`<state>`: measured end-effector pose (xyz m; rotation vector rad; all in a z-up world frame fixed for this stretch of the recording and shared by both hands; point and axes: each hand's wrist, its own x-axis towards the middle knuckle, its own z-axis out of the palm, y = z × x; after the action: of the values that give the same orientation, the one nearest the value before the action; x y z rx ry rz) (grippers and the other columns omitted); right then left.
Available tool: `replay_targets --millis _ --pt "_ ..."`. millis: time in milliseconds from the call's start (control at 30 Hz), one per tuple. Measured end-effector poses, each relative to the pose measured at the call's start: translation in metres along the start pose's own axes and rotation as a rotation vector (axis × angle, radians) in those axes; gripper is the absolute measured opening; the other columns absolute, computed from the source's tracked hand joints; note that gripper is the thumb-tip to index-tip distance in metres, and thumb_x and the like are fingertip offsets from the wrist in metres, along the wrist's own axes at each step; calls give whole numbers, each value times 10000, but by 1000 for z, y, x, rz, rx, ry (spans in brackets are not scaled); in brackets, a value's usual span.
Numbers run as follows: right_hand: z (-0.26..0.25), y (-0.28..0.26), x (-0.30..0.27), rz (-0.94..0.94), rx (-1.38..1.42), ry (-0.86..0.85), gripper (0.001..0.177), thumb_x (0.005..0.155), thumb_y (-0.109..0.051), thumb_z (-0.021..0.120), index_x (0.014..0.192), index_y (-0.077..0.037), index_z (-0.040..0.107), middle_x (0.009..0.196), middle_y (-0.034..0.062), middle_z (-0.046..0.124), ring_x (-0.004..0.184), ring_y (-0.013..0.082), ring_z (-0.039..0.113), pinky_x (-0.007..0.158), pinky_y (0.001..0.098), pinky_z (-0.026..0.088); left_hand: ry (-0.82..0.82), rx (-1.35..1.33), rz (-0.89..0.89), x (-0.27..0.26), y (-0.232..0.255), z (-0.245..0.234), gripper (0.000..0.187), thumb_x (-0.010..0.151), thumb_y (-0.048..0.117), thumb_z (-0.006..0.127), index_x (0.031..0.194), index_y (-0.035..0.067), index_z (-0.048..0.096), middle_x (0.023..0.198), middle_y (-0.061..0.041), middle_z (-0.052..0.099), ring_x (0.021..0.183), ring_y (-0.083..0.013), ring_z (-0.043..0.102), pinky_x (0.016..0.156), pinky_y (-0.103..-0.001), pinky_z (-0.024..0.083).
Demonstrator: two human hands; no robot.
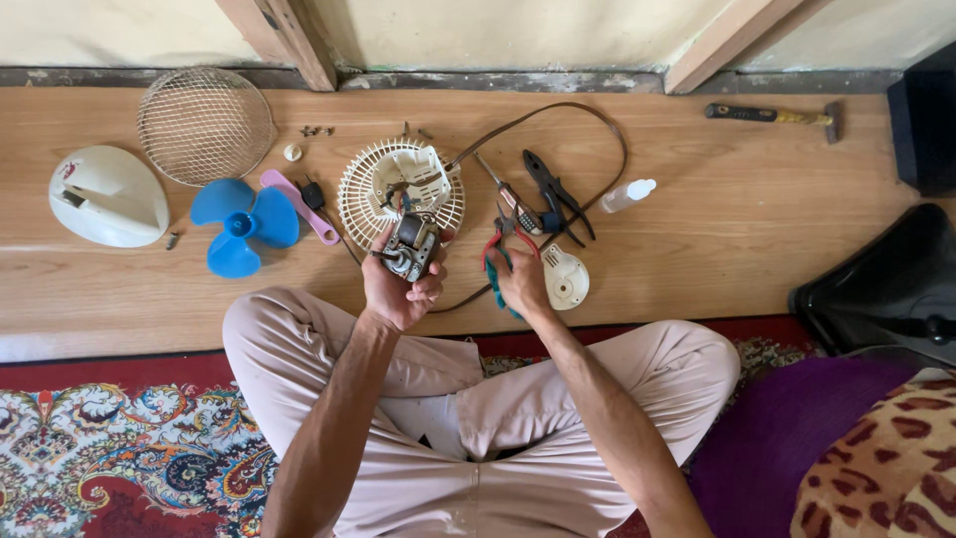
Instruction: The person disassembles a small electric fan motor, cleans the internal components with a brush and cloth, and wipes the fan housing. The person uses a screwdriver and pliers to remove screws and manipulate wires, then reassembles the motor into the fan base.
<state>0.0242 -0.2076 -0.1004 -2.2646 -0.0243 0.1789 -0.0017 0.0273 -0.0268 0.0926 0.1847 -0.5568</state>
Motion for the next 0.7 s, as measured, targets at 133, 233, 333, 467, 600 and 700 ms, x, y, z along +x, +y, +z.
replay_targets --millis 133,233,333,467,600,700 --pt "10 -6 10 46 -17 0 371 1056 -353 622 916 -16 690 664 131 678 570 269 657 569 428 498 -19 70 49 0 1 5 785 1026 573 420 1382 -121 505 829 -178 628 526 -168 480 391 -223 336" --pt "19 -4 11 -88 77 8 269 986 -280 651 1089 -32 653 804 137 728 737 270 731 673 411 566 20 88 65 -1 4 6 797 1023 586 412 1378 -120 515 821 -180 633 530 -174 482 399 -231 335" --pt "22 -3 15 -245 32 3 292 941 -220 725 1152 -26 665 967 179 741 899 323 726 791 436 555 48 97 56 -2 8 3 809 1007 608 407 1359 -108 540 817 -183 641 529 -185 485 410 -249 336" --pt "16 -20 15 -348 38 26 385 888 -173 753 1228 -21 653 1037 186 721 940 331 711 814 431 557 56 113 32 -3 14 -12 794 999 628 405 1329 -70 589 822 -192 656 507 -205 475 417 -262 339" --pt "-6 -58 21 -363 -78 52 266 858 -133 757 1104 -34 728 987 147 740 793 290 701 738 408 555 87 183 8 -4 28 -22 794 989 654 389 1277 -46 629 809 -210 670 470 -219 489 399 -266 347" --pt "-21 -95 32 -310 -81 46 131 926 -151 738 962 -24 734 861 115 747 750 239 730 677 355 566 202 283 18 -6 48 -26 717 981 621 377 1214 -4 640 857 -216 701 486 -248 539 368 -271 337"
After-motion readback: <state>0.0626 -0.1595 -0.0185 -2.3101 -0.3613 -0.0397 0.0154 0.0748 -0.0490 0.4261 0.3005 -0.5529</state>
